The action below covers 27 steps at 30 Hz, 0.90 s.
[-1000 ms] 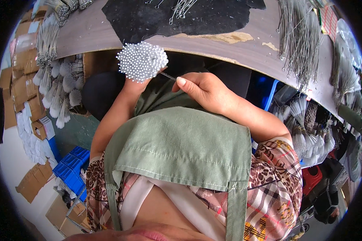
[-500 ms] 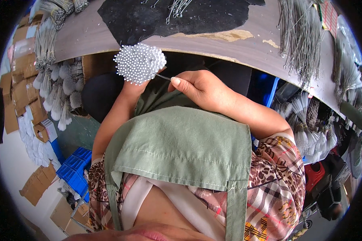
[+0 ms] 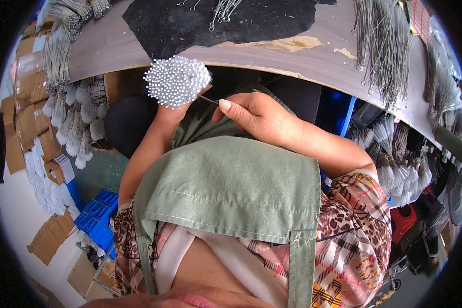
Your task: Bundling and trimming bundles of fiber stems or artificial flower components using hands and a handheld cutter.
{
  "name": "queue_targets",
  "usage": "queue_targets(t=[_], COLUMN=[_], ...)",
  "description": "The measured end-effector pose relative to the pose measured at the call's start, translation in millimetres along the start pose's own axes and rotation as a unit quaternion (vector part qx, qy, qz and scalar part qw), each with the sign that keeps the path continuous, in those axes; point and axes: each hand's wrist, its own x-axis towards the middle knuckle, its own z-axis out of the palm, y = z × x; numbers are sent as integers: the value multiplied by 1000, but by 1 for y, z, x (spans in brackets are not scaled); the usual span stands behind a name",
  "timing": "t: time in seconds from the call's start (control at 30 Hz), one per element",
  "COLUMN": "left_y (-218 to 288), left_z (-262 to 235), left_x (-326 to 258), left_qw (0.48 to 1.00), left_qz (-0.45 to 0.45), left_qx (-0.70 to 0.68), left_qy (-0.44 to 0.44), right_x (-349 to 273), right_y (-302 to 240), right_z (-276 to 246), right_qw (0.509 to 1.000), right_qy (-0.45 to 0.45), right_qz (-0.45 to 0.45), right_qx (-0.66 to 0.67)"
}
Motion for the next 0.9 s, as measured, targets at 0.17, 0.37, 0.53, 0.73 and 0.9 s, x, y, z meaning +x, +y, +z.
queue_targets(t=[0.17,0.37,0.53,0.73,0.9], left_y=[-4,-2,-3,-6,-8], left_z=[9,2,4,5,10], left_x=[-10,-4,-3,5,1], left_qw=[997,1000,1000,994,996], left_qz=[-37,11,0,39,37], left_qx=[-60,-18,-9,87,81], left_qy=[-6,-13,0,-47,-23], right_x=[1,1,0,1,1], right_y=[-2,-2,-4,7,6], right_z=[1,2,1,5,6], right_qw=[1000,999,999,990,991], right_qy=[13,26,28,75,83], right_qz=[-1,-3,-25,-112,-95], right_qx=[16,21,-3,-42,-48])
